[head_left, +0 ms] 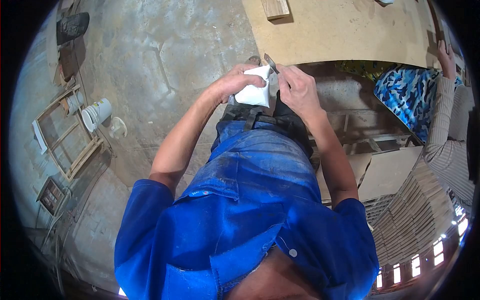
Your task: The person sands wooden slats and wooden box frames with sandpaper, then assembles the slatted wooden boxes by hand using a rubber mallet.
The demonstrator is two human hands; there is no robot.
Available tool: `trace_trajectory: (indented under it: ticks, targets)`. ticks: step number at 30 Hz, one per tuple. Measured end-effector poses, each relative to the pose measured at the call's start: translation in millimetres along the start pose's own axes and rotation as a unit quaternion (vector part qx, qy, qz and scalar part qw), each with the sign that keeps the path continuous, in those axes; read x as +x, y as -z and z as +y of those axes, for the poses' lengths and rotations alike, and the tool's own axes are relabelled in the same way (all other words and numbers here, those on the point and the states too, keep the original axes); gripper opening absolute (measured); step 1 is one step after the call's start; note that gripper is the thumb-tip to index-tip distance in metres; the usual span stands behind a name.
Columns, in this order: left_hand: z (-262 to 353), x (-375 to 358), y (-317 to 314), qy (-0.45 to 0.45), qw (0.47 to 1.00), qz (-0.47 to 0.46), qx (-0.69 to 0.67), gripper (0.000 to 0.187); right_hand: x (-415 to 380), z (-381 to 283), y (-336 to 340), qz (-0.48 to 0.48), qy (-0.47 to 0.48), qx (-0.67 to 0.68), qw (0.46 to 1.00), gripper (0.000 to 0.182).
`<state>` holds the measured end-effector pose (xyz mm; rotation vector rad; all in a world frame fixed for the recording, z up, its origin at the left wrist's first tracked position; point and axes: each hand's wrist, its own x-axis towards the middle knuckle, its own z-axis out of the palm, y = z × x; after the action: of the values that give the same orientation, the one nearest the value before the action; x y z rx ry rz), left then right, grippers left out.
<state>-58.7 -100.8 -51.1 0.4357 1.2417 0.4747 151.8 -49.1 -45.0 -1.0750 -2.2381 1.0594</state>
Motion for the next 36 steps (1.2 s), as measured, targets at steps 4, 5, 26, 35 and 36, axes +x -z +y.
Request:
trace_trajectory:
  ticks: [4,5,26,35,36]
  targets:
    - [6,-1,2,0.001,1.000,-0.006,-0.012,0.034,5,-1,0,-0.002,0.002,-0.003,1.000,0.022]
    - [6,-1,2,0.006,1.000,-0.002,-0.008,0.035,5,-2,0,-0.005,0.002,-0.004,1.000,0.021]
    - [-1,6,10,-0.019,1.000,-0.007,0.019,0.028,10,-4,-11,-0.045,0.063,-0.113,0.991,0.018]
    - [-5,4,13,-0.027,0.999,-0.016,0.020,0.027,15,-9,-13,-0.050,0.053,-0.095,0.993,0.018]
    - [-4,2,13,-0.029,0.999,-0.015,0.018,0.027,16,-10,-13,-0.051,0.053,-0.096,0.993,0.018]
